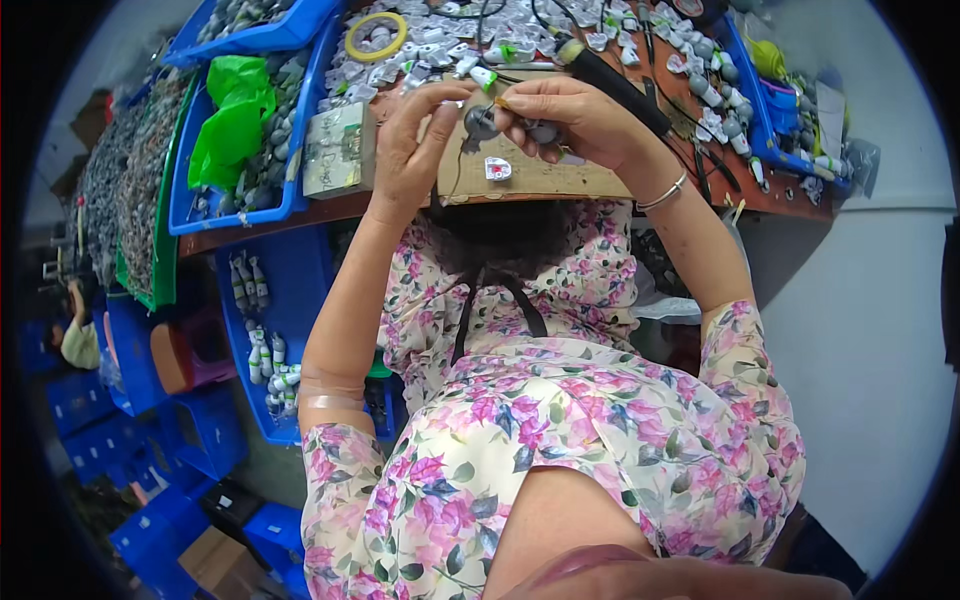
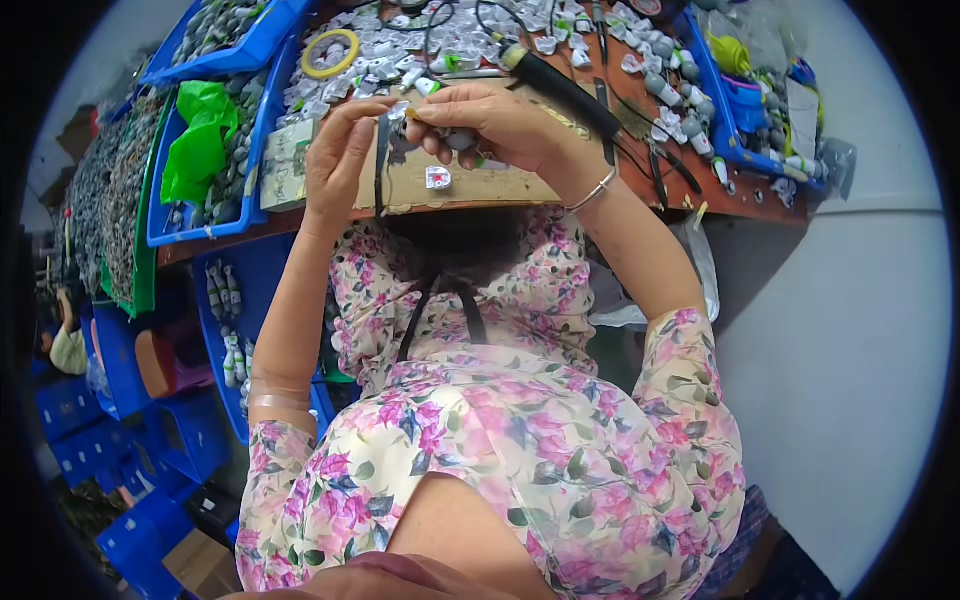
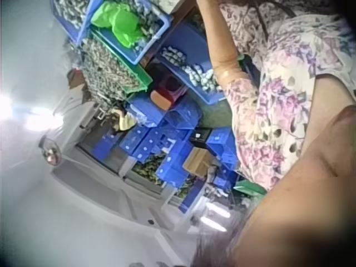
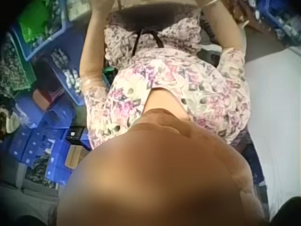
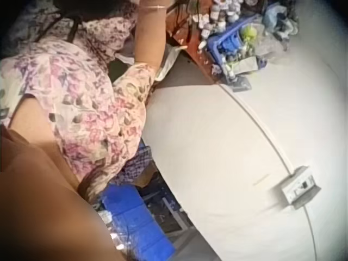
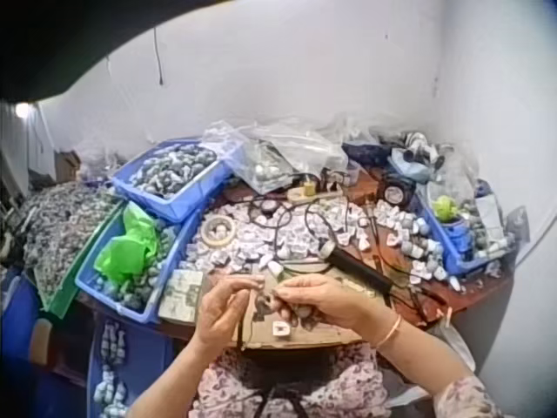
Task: Assembling small plastic devices using a powered screwdriver and manual component fitting.
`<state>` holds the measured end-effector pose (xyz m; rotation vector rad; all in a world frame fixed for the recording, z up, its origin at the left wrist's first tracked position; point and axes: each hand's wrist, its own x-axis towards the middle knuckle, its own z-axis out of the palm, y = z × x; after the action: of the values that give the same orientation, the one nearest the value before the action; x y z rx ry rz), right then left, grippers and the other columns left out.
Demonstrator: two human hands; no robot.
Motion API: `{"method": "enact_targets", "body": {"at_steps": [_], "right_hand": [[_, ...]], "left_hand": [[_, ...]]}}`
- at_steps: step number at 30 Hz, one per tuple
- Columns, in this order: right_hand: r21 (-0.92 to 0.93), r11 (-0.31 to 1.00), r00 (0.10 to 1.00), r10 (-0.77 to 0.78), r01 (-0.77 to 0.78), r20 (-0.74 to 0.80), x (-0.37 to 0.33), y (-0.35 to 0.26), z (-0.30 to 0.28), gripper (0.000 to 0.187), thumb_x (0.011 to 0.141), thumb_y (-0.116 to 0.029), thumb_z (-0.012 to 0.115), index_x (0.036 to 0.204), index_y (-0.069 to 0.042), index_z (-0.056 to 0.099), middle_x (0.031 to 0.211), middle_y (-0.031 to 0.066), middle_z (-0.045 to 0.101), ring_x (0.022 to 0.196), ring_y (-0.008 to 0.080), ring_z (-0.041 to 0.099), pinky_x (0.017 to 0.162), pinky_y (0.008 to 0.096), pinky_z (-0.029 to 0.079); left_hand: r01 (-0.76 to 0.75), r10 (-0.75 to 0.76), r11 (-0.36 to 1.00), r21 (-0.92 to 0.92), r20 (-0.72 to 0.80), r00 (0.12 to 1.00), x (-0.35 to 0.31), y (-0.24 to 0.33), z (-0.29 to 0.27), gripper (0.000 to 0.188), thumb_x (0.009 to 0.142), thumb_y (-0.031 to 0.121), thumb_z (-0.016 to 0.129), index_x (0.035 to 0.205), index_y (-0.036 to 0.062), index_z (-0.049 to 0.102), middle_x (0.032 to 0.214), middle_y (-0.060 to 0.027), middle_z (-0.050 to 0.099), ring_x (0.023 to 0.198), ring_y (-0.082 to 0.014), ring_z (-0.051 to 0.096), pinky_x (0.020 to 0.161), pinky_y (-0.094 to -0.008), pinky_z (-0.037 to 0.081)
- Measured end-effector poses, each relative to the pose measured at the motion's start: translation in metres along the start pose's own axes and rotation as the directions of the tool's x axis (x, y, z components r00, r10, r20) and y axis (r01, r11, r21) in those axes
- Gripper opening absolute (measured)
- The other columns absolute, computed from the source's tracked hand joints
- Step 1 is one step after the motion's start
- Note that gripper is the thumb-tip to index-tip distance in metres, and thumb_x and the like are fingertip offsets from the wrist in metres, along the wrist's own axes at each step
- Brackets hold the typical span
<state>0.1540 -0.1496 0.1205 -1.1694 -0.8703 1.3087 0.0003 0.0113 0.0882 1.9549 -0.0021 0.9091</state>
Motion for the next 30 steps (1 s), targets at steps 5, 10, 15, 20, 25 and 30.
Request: {"method": "enact_targets", "body": {"at_steps": [5, 10, 15, 20, 25, 30], "right_hand": [[0.256, 0.950, 0.975, 0.134, -0.176, 0.175, 0.021, 0.014, 0.010, 0.028, 0.096, -0.028, 0.050, 0.096, -0.001, 0.060, 0.074, 0.0014, 0.059, 0.058, 0.0075, 0.055, 0.043, 0.0177, 0.042], [0.218, 0.943, 0.965, 0.225, -0.250, 0.133, 0.018, 0.022, 0.024, 0.027, 0.095, -0.027, 0.052, 0.093, -0.001, 0.059, 0.074, 0.0016, 0.059, 0.059, 0.0073, 0.055, 0.044, 0.0177, 0.043], [0.144, 0.956, 0.966, 0.259, -0.256, -0.001, 0.020, 0.030, 0.030, 0.023, 0.093, -0.026, 0.055, 0.086, -0.004, 0.058, 0.075, 0.0021, 0.059, 0.061, 0.0072, 0.055, 0.044, 0.0176, 0.042], [0.285, 0.912, 0.954, 0.295, -0.297, 0.049, 0.018, 0.041, 0.028, 0.024, 0.093, -0.027, 0.055, 0.085, -0.005, 0.057, 0.074, 0.0017, 0.057, 0.060, 0.0077, 0.053, 0.042, 0.0179, 0.039], [0.328, 0.890, 0.948, 0.301, -0.318, 0.104, 0.016, 0.042, 0.033, 0.025, 0.093, -0.027, 0.055, 0.083, -0.005, 0.056, 0.071, 0.0009, 0.055, 0.058, 0.0090, 0.050, 0.041, 0.0184, 0.036], [0.244, 0.920, 0.952, 0.301, -0.306, 0.059, 0.014, 0.046, 0.032, 0.023, 0.092, -0.026, 0.055, 0.084, -0.004, 0.056, 0.071, 0.0012, 0.056, 0.059, 0.0085, 0.052, 0.041, 0.0180, 0.037]], "left_hand": [[0.335, -0.307, 0.883, -0.329, 0.136, 0.942, -0.025, 0.013, 0.000, 0.017, 0.094, 0.017, 0.056, 0.097, 0.0012, 0.061, 0.091, -0.0036, 0.065, 0.084, -0.0085, 0.059, 0.075, -0.0231, 0.046], [0.579, -0.549, 0.744, -0.333, 0.190, 0.814, -0.041, 0.006, -0.010, 0.015, 0.092, 0.016, 0.060, 0.093, 0.0008, 0.061, 0.081, 0.0014, 0.061, 0.073, -0.0031, 0.053, 0.064, -0.0179, 0.043], [0.549, -0.532, 0.736, -0.397, 0.163, 0.831, -0.055, -0.005, -0.007, 0.015, 0.091, 0.016, 0.061, 0.094, 0.0015, 0.060, 0.082, 0.0011, 0.062, 0.073, -0.0029, 0.054, 0.064, -0.0176, 0.044], [0.538, -0.502, 0.622, -0.569, 0.238, 0.831, -0.058, -0.006, -0.005, 0.015, 0.092, 0.014, 0.060, 0.098, 0.0015, 0.057, 0.088, -0.0017, 0.064, 0.081, -0.0058, 0.059, 0.072, -0.0196, 0.047], [0.569, -0.525, 0.494, -0.657, 0.296, 0.798, -0.065, -0.012, -0.002, 0.015, 0.094, 0.019, 0.056, 0.096, 0.0038, 0.059, 0.086, -0.0019, 0.063, 0.082, -0.0073, 0.060, 0.075, -0.0207, 0.048], [0.608, -0.521, 0.414, -0.677, 0.372, 0.768, -0.063, -0.008, -0.002, 0.015, 0.094, 0.019, 0.056, 0.096, 0.0041, 0.058, 0.086, -0.0026, 0.063, 0.082, -0.0083, 0.060, 0.076, -0.0215, 0.048]]}}
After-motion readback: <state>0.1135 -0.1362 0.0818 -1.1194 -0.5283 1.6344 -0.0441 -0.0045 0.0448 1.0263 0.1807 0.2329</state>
